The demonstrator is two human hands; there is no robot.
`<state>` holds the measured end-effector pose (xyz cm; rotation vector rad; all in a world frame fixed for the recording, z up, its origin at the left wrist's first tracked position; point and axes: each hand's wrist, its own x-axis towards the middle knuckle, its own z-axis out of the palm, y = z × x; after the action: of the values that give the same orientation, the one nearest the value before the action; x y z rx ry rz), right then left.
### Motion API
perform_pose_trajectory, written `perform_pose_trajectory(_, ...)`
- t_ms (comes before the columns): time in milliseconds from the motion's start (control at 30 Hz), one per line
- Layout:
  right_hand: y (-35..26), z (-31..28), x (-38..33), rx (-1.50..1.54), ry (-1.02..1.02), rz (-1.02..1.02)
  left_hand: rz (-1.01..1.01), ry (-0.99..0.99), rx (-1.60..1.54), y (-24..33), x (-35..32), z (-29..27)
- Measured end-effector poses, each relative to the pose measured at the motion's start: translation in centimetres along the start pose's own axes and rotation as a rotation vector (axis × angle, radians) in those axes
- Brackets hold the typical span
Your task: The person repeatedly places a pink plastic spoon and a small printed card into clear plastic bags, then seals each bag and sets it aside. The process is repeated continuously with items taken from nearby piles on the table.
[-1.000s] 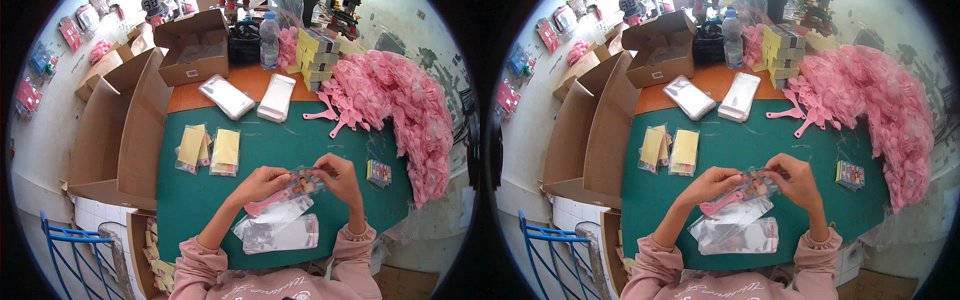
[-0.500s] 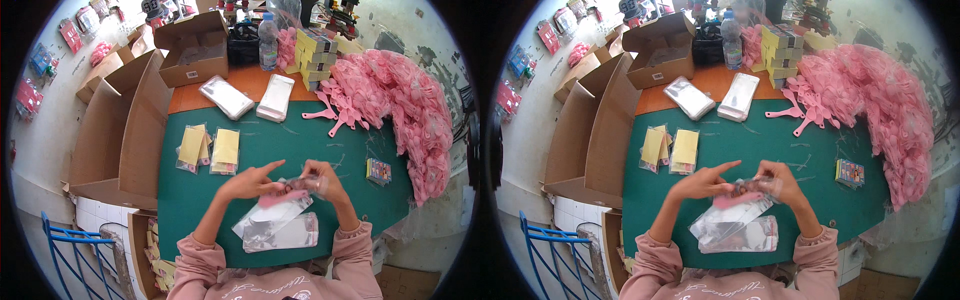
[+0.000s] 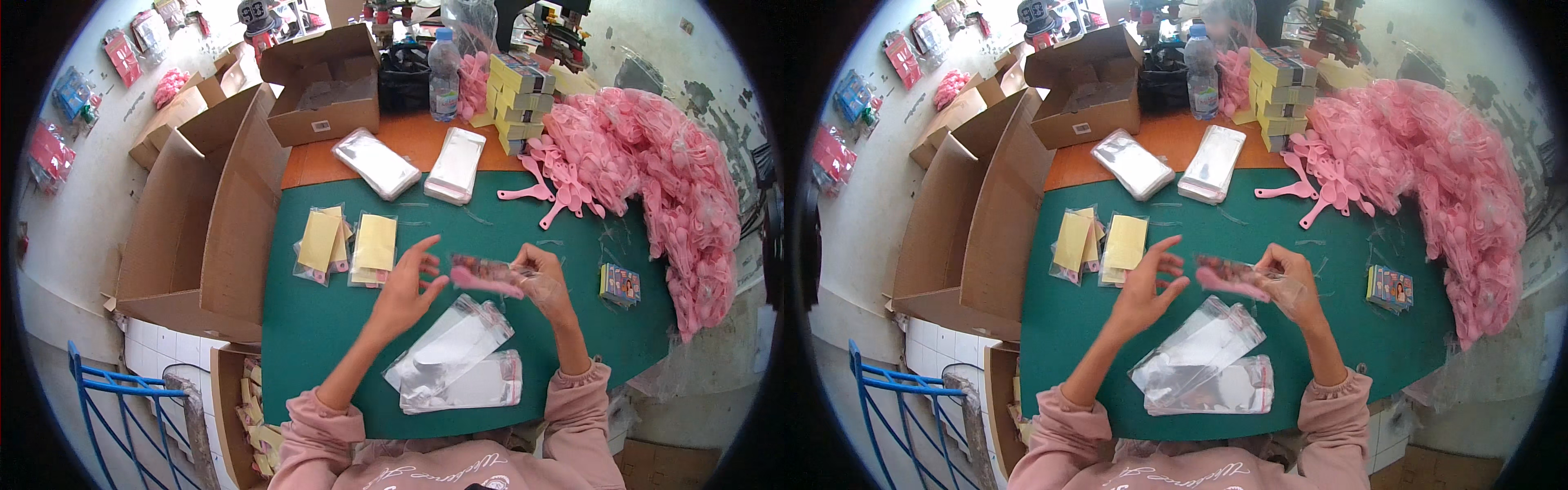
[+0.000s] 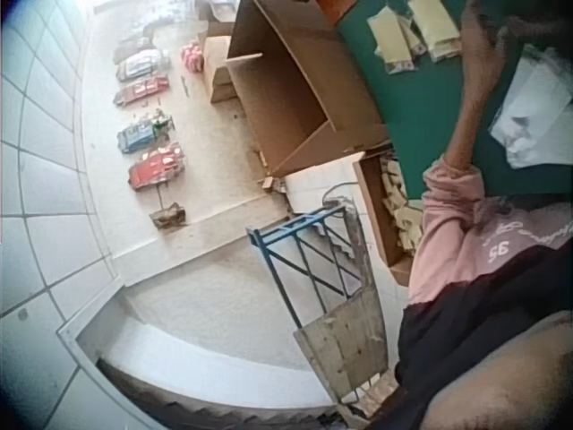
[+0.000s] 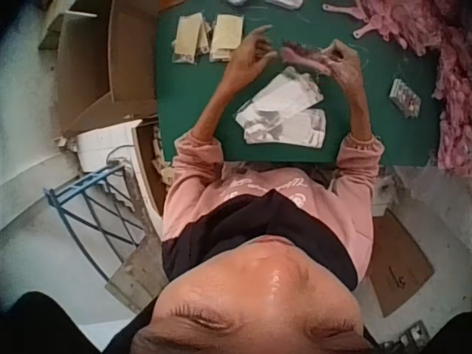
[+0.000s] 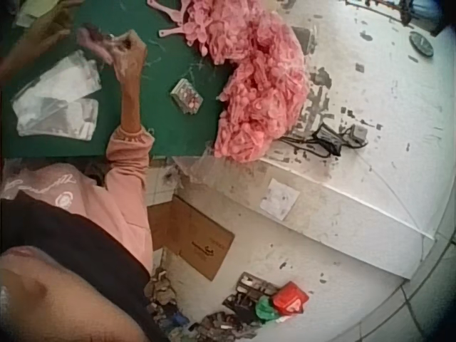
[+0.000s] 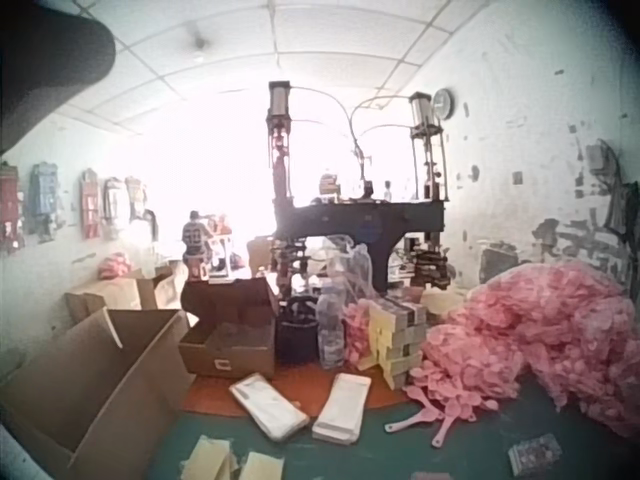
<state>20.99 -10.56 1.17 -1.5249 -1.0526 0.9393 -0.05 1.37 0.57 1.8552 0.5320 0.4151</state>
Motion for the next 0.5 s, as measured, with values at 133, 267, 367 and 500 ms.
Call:
perform_pose_trajectory(133, -1.4, 3.4, 0.0, -0.43, 0.228, -0.22, -0.327, -0.134, -0.919, -1.5, -2.3, 2.3)
perform_pose_trajectory(267, -2.6, 4.9, -1.9, -0.549, -0.182, -0.396, -0.475, -0.131, -0.995, -1.4, -2.7, 2.3)
perform_pose_trajectory(367, -2.6, 5.2, -2.7, -0.577, -0.264, -0.365, -0.493, -0.138, -0.917, -1.0, -3.7, 1.7)
perform_pose_trajectory(500, -1.6, 6.5, -2.9, -0.733, -0.338, -0.435, -0.501, -0.164, -0.855, -1.7, -4.7, 1.0)
